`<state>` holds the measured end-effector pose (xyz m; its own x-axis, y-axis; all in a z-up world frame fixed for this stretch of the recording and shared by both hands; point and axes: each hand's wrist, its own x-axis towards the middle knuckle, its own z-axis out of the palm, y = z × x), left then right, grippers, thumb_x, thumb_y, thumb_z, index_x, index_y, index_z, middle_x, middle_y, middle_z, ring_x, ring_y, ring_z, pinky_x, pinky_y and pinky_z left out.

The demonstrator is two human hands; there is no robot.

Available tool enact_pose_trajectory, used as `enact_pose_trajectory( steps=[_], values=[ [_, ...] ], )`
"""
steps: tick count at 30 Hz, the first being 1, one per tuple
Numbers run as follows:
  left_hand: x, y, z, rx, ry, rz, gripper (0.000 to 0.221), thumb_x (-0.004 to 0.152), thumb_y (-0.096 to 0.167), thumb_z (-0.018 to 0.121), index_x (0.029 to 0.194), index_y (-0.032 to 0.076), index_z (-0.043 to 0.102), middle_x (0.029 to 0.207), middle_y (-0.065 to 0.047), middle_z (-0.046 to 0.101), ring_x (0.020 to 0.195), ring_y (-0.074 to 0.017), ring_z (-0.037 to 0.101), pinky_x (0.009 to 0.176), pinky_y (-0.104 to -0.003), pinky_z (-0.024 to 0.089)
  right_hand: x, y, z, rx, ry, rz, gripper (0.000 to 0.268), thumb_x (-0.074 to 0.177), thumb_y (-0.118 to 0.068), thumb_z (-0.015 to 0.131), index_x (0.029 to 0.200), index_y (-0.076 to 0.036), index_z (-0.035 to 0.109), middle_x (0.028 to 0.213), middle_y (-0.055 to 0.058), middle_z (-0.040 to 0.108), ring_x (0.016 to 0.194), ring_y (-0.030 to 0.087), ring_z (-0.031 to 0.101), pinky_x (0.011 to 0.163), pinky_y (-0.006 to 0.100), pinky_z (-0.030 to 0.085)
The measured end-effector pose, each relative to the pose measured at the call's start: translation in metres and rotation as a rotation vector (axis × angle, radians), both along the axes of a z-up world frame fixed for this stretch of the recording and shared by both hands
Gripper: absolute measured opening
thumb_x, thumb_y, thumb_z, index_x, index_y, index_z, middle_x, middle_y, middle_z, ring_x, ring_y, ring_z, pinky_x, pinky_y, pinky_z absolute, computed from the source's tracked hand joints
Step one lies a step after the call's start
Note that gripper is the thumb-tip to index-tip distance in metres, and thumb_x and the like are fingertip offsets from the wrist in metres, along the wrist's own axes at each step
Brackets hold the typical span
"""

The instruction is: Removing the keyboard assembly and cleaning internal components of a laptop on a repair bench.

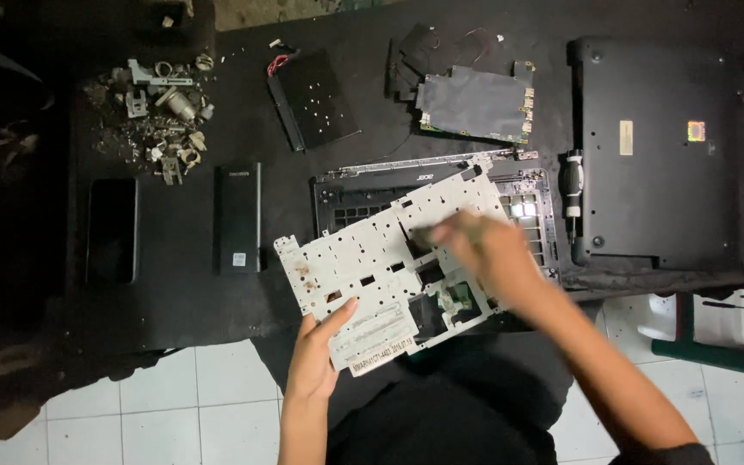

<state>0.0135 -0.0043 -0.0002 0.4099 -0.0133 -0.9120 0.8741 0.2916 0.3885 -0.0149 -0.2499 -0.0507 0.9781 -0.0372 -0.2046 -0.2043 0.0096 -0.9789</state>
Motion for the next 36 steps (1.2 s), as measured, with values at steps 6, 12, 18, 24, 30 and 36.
enact_pose_trajectory(
  steps=[6, 12, 18, 24, 30, 36],
  values=[
    [0.0, 0.004, -0.003, -0.004, -0.03, -0.04, 0.063, 0.079, 0.006, 0.069, 0.142, 0.009, 0.06, 0.141, -0.011, 0.069, 0.13, -0.0303, 0.064, 0.105, -0.045, 0.05, 0.033, -0.074, -0.02, -1.106, -0.253, -0.362, 0.026, 0.118, -0.022, 0.062, 0.099, -0.006, 0.054, 0.068, 0.001, 0.05, 0.052, 0.012, 0.039, 0.049, 0.029, 0.033],
    [0.0, 0.004, -0.007, -0.046, -0.063, -0.037, 0.065, 0.078, 0.008, 0.069, 0.142, 0.009, 0.06, 0.14, -0.011, 0.069, 0.131, -0.0291, 0.063, 0.106, -0.045, 0.049, 0.03, 0.009, -0.021, -1.31, -0.353, -0.167, 0.026, 0.113, -0.026, 0.061, 0.094, -0.008, 0.061, 0.063, 0.0, 0.058, 0.046, 0.013, 0.047, 0.036, 0.028, 0.028],
    [-0.014, 0.029, -0.124, -0.091, -0.255, 0.001, 0.059, 0.073, 0.008, 0.091, 0.127, 0.003, 0.068, 0.11, -0.016, 0.074, 0.097, -0.0252, 0.073, 0.08, -0.046, 0.063, 0.033, 0.107, 0.03, -0.729, -0.572, 0.324, 0.016, 0.098, -0.03, 0.061, 0.093, -0.015, 0.062, 0.067, 0.01, 0.07, 0.061, 0.037, 0.069, 0.06, 0.044, 0.057],
    [-0.028, 0.029, -0.117, -0.172, -0.309, 0.012, 0.072, 0.077, 0.003, 0.087, 0.143, 0.008, 0.059, 0.121, -0.019, 0.072, 0.103, -0.0268, 0.072, 0.077, -0.048, 0.063, 0.091, 0.115, 0.017, -1.048, -0.716, 0.249, 0.017, 0.1, -0.03, 0.068, 0.095, -0.015, 0.061, 0.061, 0.002, 0.067, 0.053, 0.021, 0.068, 0.058, 0.033, 0.055],
    [-0.017, 0.021, -0.074, -0.196, -0.478, -0.157, 0.072, 0.085, 0.011, 0.08, 0.152, 0.014, 0.052, 0.144, -0.011, 0.06, 0.131, -0.0244, 0.055, 0.109, -0.047, 0.046, 0.097, 0.126, 0.046, -0.837, -0.66, 0.457, 0.03, 0.103, -0.034, 0.061, 0.086, -0.01, 0.061, 0.056, 0.009, 0.068, 0.043, 0.024, 0.065, 0.05, 0.033, 0.054],
    [-0.004, 0.011, -0.019, -0.399, -0.406, 0.141, 0.077, 0.089, 0.072, 0.054, 0.142, 0.017, 0.059, 0.11, 0.005, 0.064, 0.1, -0.0115, 0.062, 0.092, -0.032, 0.052, 0.096, 0.118, 0.04, -0.947, -0.675, 0.325, 0.02, 0.1, -0.029, 0.07, 0.096, -0.011, 0.063, 0.068, 0.006, 0.07, 0.054, 0.022, 0.069, 0.052, 0.034, 0.053]
  ],
)
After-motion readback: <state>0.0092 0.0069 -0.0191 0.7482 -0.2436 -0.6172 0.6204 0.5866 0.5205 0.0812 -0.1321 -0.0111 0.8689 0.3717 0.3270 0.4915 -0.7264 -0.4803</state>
